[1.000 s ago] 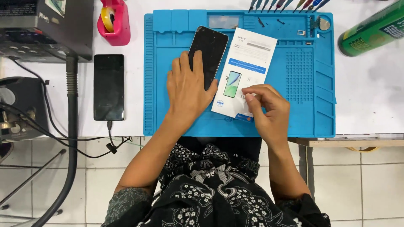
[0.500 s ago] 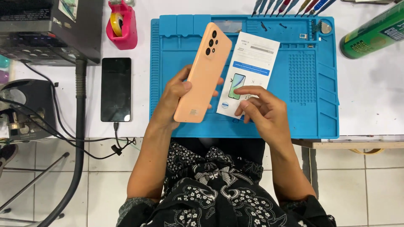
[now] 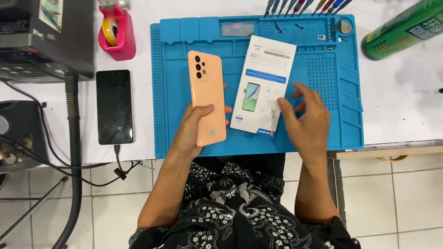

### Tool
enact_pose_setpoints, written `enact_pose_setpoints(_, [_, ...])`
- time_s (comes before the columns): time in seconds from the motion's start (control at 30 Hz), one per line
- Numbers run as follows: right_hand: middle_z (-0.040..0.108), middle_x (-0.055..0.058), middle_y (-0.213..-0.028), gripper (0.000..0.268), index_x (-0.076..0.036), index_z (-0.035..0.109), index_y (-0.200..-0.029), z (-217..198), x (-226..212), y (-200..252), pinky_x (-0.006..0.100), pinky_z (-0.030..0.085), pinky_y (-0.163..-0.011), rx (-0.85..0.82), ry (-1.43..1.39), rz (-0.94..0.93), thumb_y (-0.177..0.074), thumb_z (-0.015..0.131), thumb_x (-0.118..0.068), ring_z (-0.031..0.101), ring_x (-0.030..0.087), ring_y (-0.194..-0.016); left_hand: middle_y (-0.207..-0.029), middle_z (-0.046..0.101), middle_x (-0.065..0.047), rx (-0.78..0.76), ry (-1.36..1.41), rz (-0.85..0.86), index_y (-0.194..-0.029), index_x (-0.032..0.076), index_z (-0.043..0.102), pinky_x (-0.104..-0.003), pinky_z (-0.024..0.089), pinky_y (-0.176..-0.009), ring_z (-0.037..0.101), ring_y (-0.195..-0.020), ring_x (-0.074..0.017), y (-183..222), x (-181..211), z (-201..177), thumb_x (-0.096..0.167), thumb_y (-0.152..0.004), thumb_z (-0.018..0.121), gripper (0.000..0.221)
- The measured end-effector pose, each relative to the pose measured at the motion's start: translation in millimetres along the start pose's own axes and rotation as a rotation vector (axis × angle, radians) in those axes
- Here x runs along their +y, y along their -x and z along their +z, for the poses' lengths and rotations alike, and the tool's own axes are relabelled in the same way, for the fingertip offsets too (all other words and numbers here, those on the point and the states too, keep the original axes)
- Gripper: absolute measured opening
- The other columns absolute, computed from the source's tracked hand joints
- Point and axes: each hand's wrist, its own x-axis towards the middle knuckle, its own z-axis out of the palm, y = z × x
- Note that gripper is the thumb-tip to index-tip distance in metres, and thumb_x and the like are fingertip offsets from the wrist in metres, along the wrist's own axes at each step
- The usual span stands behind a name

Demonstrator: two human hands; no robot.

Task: Removing the back cover of a smartphone using a prying tool and adhesive remover spray.

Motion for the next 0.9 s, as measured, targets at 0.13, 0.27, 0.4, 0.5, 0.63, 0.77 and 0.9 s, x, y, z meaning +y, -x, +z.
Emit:
enact_pose_setpoints(0.13, [0.064,0.032,-0.105,0.057,0.015,0.061,-0.133,16.9,-2.1,1.4,0.038,0.054,-0.050,-0.061,-0.062,0.082,-0.090,0.085,-0.015,0.066,0.037,-0.080,-0.103,0.070,-0.028,-0.048,0.043,-0.131,-0.138,-0.004,0.054,-0.048,0.063,-0.066,0.072,-0.084,-0.0342,2.1,-23.7,-5.9,0.036,-0.088,0.062,0.064])
enact_pose_setpoints(0.27, [0.060,0.036,-0.116,0.074,0.014,0.041,-0.149,19.0,23.1,-2.7,0.039,0.056,-0.049,-0.047,-0.251,0.143,-0.095,0.081,-0.016,0.062,0.039,-0.093,-0.105,0.069,-0.028,-0.114,0.035,-0.136,-0.135,-0.006,0.052,-0.048,0.063,-0.065,0.072,-0.082,-0.0330,-5.1,-29.2,2.4,0.037,-0.087,0.060,0.065])
enact_pose_setpoints(0.4, [0.062,0.037,-0.116,0.076,0.014,0.041,-0.150,3.8,37.3,1.1,0.040,0.055,-0.055,0.016,-0.175,0.117,-0.098,0.082,-0.022,0.063,0.040,-0.094,-0.104,0.069,-0.027,-0.193,0.046,-0.141,-0.131,-0.006,0.052,-0.046,0.063,-0.065,0.072,-0.081,-0.0317,-13.3,-38.9,22.1,0.038,-0.086,0.060,0.063])
enact_pose_setpoints(0.5, [0.063,0.034,-0.114,0.064,0.012,0.051,-0.145,-18.5,40.6,9.0,0.041,0.056,-0.057,0.027,-0.129,0.154,-0.096,0.082,-0.013,0.063,0.040,-0.093,-0.103,0.068,-0.026,-0.296,0.014,-0.143,-0.133,-0.006,0.052,-0.046,0.063,-0.065,0.071,-0.082,-0.0303,-11.7,-43.5,36.5,0.036,-0.088,0.059,0.061])
enact_pose_setpoints(0.63, [0.065,0.032,-0.115,0.058,0.010,0.056,-0.144,-34.9,40.7,16.7,0.041,0.054,-0.061,0.079,-0.081,0.252,-0.097,0.082,-0.013,0.062,0.038,-0.093,-0.109,0.068,-0.027,-0.357,-0.012,-0.178,-0.142,-0.009,0.044,-0.046,0.060,-0.072,0.070,-0.087,-0.0314,-12.3,-56.4,45.8,0.038,-0.090,0.057,0.072])
enact_pose_setpoints(0.77, [0.070,0.027,-0.111,0.047,0.006,0.068,-0.132,-39.8,40.0,16.4,0.038,0.056,-0.061,0.069,-0.001,0.256,-0.094,0.086,-0.014,0.065,0.035,-0.089,-0.110,0.070,-0.028,-0.310,-0.015,-0.192,-0.142,-0.009,0.044,-0.046,0.061,-0.072,0.072,-0.086,-0.0310,-11.7,-57.3,41.3,0.042,-0.090,0.056,0.074])
enact_pose_setpoints(0.9, [0.070,0.027,-0.111,0.031,0.008,0.070,-0.127,-44.9,29.7,11.5,0.042,0.053,-0.069,0.144,-0.006,0.063,-0.099,0.078,-0.002,0.064,0.038,-0.091,-0.107,0.072,-0.026,-0.246,0.109,-0.117,-0.144,-0.007,0.048,-0.044,0.062,-0.073,0.074,-0.086,-0.0295,-11.3,-31.0,41.4,0.052,-0.097,0.043,0.075])
